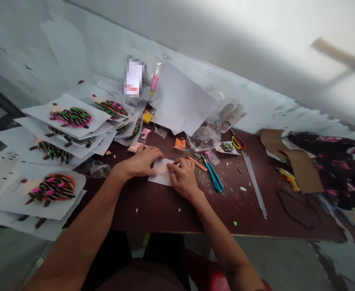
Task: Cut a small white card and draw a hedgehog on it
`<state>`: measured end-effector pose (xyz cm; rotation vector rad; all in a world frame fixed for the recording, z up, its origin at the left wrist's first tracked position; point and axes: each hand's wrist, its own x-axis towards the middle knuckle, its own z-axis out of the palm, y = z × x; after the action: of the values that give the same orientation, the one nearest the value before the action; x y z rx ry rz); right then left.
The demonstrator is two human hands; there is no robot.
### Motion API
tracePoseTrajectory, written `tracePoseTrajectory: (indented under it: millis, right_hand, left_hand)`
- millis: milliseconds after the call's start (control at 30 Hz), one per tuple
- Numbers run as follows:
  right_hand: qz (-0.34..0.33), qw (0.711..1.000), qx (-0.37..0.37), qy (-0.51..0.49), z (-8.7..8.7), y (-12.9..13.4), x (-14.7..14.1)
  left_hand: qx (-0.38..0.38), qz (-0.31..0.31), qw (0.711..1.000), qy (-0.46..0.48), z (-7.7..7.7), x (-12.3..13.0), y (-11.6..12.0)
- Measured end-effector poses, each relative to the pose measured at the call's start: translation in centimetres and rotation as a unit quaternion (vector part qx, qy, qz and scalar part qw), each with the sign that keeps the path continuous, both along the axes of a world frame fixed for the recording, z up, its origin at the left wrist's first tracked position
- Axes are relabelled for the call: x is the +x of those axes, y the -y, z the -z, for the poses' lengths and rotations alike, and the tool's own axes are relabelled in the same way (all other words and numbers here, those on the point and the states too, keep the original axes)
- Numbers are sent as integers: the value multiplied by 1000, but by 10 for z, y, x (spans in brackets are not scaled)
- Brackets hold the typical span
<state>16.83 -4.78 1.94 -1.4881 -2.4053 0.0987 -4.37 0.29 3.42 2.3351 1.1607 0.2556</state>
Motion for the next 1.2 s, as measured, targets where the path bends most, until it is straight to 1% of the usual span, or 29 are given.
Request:
tracePoseTrajectory:
  millis: [233, 600, 800, 1067, 1200]
  right_hand:
    - [1, 1000, -11, 1, -1, 5, -6]
    - [18, 1000, 9, -10, 0, 6, -7]
    - [18, 999, -2, -29, 1, 6, -6]
    - [8, 1000, -6, -4, -1, 4, -6]
    - [4, 1000, -2, -11, 1, 3, -4]
  left_hand:
    - [-3, 0, 1000, 5, -2, 0, 1]
    - [-2, 5, 1000, 5, -1, 0, 1]
    - [17, 0, 1000, -19, 0, 6, 4]
    - [16, 2, 999, -44, -2, 10, 4]
    - [14, 0, 999, -51, -2, 10, 3]
